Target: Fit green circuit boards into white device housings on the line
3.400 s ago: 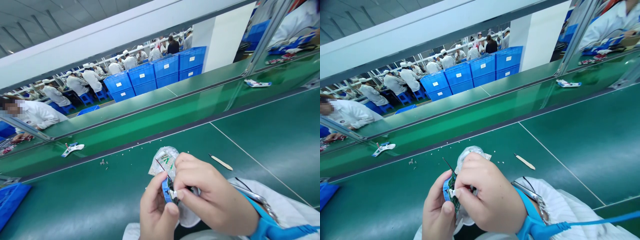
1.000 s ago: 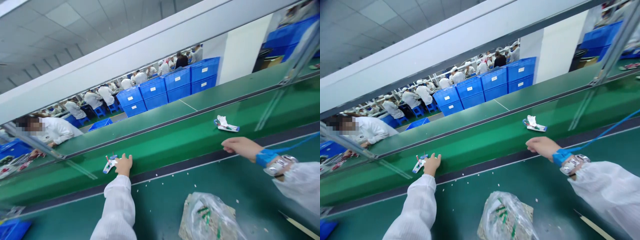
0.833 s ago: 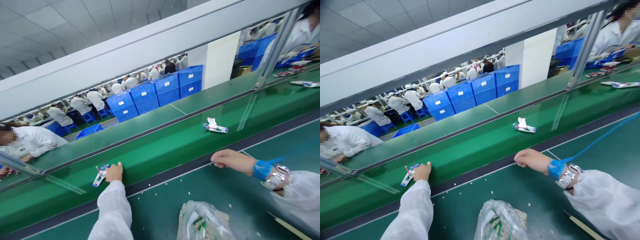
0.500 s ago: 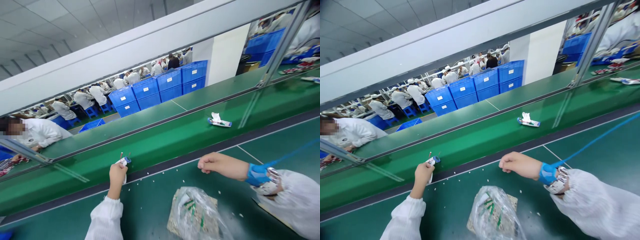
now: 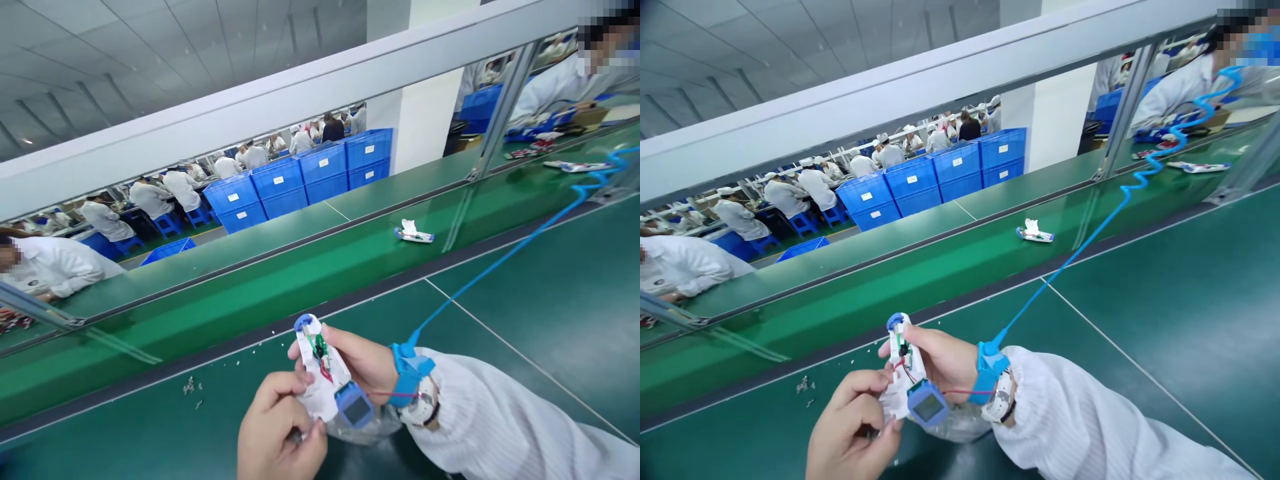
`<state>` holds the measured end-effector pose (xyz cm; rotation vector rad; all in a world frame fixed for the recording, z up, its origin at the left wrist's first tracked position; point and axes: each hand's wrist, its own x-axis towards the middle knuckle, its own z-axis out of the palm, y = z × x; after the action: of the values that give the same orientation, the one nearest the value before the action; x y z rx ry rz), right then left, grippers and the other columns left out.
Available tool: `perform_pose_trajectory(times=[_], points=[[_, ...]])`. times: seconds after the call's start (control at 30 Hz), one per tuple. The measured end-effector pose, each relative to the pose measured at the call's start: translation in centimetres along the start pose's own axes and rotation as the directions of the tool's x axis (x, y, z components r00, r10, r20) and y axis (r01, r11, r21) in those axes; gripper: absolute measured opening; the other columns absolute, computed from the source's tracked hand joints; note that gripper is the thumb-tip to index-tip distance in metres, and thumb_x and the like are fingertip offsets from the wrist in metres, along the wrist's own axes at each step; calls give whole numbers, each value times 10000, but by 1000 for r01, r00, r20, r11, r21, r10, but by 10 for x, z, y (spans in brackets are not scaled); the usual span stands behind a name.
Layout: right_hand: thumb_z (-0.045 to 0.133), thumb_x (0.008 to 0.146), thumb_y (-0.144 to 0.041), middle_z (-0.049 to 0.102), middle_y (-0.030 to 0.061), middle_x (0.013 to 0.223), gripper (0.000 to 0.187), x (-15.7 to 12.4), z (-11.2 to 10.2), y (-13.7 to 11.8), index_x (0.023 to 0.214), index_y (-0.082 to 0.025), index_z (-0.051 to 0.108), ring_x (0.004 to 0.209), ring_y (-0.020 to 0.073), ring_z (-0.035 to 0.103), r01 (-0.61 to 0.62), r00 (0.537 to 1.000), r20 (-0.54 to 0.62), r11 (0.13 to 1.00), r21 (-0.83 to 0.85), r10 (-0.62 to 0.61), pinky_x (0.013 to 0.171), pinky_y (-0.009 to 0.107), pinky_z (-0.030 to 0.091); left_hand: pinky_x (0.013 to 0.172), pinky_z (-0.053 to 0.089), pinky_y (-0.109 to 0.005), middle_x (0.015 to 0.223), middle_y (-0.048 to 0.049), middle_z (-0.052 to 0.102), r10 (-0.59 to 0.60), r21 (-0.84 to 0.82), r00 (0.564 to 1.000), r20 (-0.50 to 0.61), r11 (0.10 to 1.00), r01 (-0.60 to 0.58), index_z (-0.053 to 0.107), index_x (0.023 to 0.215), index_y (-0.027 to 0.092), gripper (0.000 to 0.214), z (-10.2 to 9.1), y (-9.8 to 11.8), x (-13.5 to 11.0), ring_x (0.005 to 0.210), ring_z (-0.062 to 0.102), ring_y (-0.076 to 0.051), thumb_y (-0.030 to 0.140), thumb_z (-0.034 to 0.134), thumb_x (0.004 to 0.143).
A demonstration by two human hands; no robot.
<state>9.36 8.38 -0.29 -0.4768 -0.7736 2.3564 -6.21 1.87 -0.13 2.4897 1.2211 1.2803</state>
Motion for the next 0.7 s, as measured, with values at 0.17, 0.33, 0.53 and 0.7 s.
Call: perform_pose_trajectory(times=[0.17, 0.33, 0.53, 0.7], points=[[639, 641, -552, 578, -2, 571, 429, -11, 8, 2, 664, -127, 591, 499, 92, 510, 95, 989, -120, 995, 39, -89, 508, 217, 388, 843, 477, -303, 902, -31, 528, 256, 296, 966, -36, 926, -235, 540, 745, 223, 186, 1, 18, 1, 1007, 581, -199, 56, 614, 706], [636, 673, -504, 530, -27, 500, 364, -21, 9, 7, 663, -150, 555, 442, 84, 454, 131, 954, -269, 991, -17, -131, 466, 210, 340, 809, 348, -352, 945, -13, 635, 533, 523, 837, 123, 682, -511, 692, 829, 245, 215, -1, 47, 18, 939, 542, -162, 79, 557, 807], [650, 668, -501, 504, -28, 492, 366, -27, 9, 9, 635, -156, 534, 470, 99, 459, 170, 924, -334, 982, -77, -187, 495, 229, 353, 660, 312, -357, 746, 30, 725, 548, 554, 815, 186, 627, -548, 696, 801, 263, 208, -1, 59, 38, 768, 572, -164, 160, 525, 858], [658, 680, -464, 481, -41, 487, 341, -28, 6, 10, 625, -152, 534, 462, 81, 447, 205, 907, -363, 977, -65, -214, 497, 214, 360, 688, 353, -334, 750, 33, 742, 570, 561, 787, 236, 581, -589, 696, 828, 270, 168, -4, 48, 33, 665, 634, -151, 154, 599, 753]])
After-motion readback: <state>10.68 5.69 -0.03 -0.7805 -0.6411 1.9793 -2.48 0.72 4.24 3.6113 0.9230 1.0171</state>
